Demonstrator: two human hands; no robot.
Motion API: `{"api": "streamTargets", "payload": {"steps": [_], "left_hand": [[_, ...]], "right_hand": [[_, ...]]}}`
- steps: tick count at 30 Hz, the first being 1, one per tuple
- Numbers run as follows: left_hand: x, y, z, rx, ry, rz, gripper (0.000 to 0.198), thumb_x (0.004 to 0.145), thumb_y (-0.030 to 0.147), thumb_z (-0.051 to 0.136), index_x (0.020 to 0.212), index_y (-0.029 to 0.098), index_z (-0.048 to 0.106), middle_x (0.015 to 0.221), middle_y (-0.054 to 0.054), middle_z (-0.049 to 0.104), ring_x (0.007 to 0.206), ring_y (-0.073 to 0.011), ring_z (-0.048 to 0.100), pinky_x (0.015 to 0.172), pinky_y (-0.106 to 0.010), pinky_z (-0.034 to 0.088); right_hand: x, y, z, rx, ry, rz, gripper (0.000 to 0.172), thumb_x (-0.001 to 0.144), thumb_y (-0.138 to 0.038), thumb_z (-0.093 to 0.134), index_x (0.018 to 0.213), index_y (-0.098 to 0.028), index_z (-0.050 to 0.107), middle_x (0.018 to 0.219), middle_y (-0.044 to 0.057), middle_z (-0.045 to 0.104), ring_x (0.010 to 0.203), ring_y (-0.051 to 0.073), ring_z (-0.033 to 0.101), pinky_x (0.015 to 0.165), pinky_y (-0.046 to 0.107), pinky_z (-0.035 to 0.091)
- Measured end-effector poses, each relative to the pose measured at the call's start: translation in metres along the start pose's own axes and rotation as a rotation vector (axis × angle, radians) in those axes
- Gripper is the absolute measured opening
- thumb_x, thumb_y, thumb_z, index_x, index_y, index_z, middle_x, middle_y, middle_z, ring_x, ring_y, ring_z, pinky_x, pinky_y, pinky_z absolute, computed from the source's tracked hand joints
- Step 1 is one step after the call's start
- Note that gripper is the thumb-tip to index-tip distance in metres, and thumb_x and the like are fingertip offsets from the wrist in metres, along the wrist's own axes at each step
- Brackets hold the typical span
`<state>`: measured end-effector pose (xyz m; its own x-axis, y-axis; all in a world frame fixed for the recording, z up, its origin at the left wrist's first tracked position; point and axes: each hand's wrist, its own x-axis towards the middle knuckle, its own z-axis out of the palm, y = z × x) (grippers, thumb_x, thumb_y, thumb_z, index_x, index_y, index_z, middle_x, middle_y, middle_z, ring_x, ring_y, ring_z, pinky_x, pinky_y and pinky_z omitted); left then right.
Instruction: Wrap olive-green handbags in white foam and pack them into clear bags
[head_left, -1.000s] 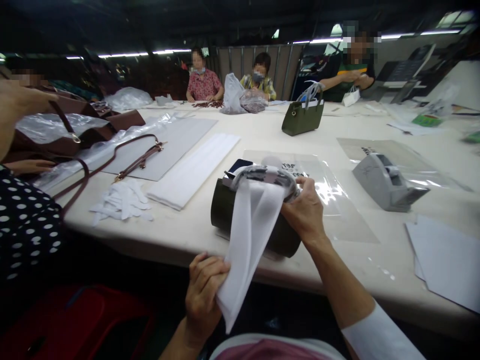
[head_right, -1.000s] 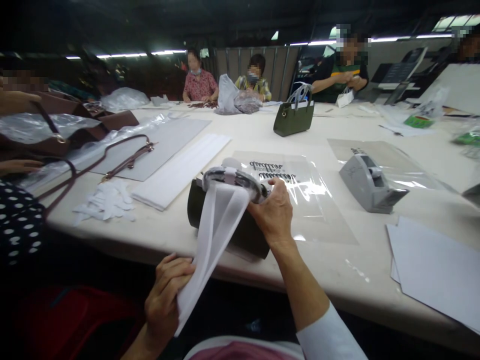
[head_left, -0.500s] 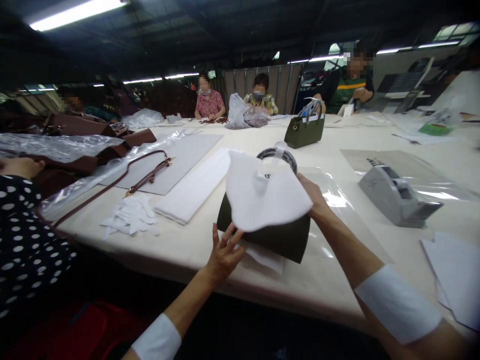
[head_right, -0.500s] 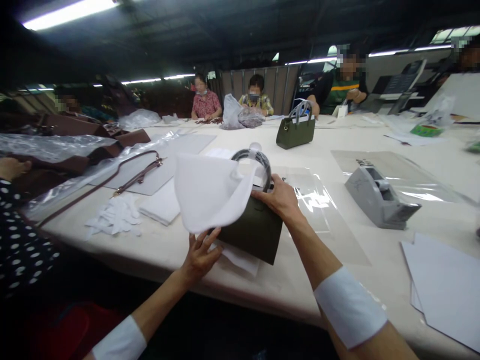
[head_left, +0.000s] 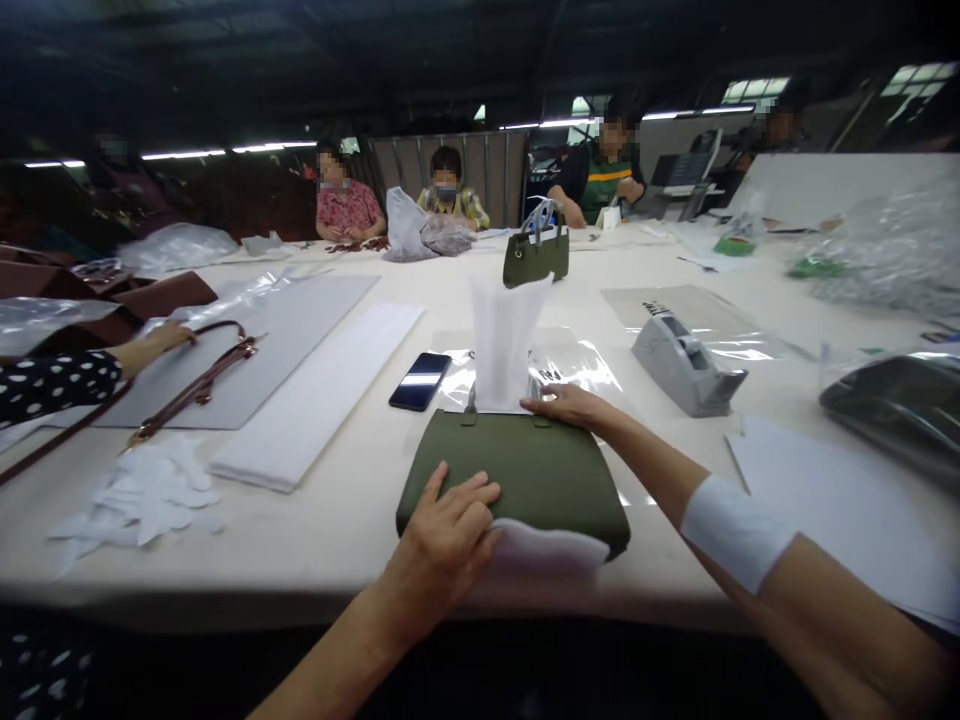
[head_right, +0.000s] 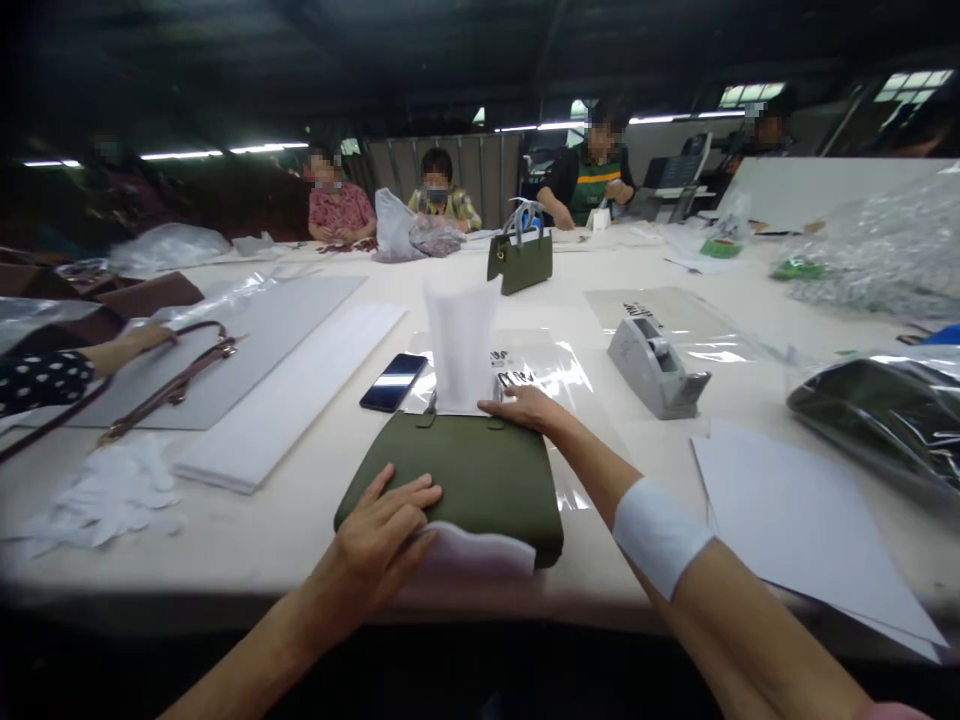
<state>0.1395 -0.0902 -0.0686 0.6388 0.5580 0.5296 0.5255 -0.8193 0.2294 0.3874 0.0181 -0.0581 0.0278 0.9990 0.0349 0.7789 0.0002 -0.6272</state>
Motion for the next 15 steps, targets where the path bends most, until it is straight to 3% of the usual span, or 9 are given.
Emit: {"api": "streamTargets", "payload": {"steps": [3, 6, 8, 12, 15], "left_hand": [[-0.003, -0.002, 0.0, -0.026, 0.007, -0.025, 0.006, 0.081, 0.012, 0.049, 0.082, 0.017, 0.053, 0.108, -0.006, 0.063, 0.111, -0.0186, 0.052, 0.107, -0.049, 0.024], [-0.006, -0.003, 0.004, -0.038, 0.026, -0.027, 0.008, 0.081, 0.012, 0.049, 0.084, 0.017, 0.054, 0.107, -0.006, 0.063, 0.111, -0.0183, 0.052, 0.107, -0.047, 0.023], [-0.007, -0.004, 0.008, -0.035, 0.04, -0.005, 0.009, 0.08, 0.01, 0.05, 0.084, 0.017, 0.054, 0.106, -0.006, 0.063, 0.111, -0.0182, 0.052, 0.107, -0.046, 0.024], [0.0, -0.008, 0.004, -0.025, 0.065, 0.062, 0.007, 0.078, 0.01, 0.053, 0.079, 0.017, 0.053, 0.098, -0.005, 0.064, 0.103, -0.017, 0.056, 0.104, -0.043, 0.03], [0.032, -0.012, -0.012, 0.023, 0.106, 0.111, 0.008, 0.078, 0.013, 0.054, 0.084, 0.017, 0.054, 0.097, -0.006, 0.063, 0.097, -0.0164, 0.057, 0.099, -0.041, 0.037]], "right_hand": [[-0.041, -0.004, -0.023, 0.071, 0.046, -0.143, 0.073, 0.077, -0.069, 0.035, 0.124, -0.016, 0.048, 0.121, 0.014, 0.053, 0.106, 0.027, 0.054, 0.086, 0.042, 0.045], [-0.098, 0.001, -0.028, 0.001, -0.068, -0.633, 0.085, 0.068, -0.071, 0.049, 0.133, -0.018, 0.035, 0.135, 0.012, 0.041, 0.123, 0.028, 0.038, 0.105, 0.046, 0.024], [-0.125, 0.01, -0.014, -0.155, -0.072, -0.793, 0.075, 0.072, -0.056, 0.059, 0.133, -0.018, 0.036, 0.133, 0.01, 0.043, 0.125, 0.026, 0.036, 0.109, 0.047, 0.011], [-0.134, 0.025, 0.018, -0.181, 0.197, -0.839, 0.041, 0.078, -0.037, 0.06, 0.115, -0.02, 0.053, 0.119, 0.007, 0.056, 0.118, 0.022, 0.044, 0.108, 0.045, 0.016], [-0.127, 0.027, 0.025, -0.102, 0.261, -0.795, 0.034, 0.078, -0.035, 0.061, 0.109, -0.021, 0.057, 0.113, 0.006, 0.06, 0.114, 0.02, 0.048, 0.106, 0.043, 0.02]]}}
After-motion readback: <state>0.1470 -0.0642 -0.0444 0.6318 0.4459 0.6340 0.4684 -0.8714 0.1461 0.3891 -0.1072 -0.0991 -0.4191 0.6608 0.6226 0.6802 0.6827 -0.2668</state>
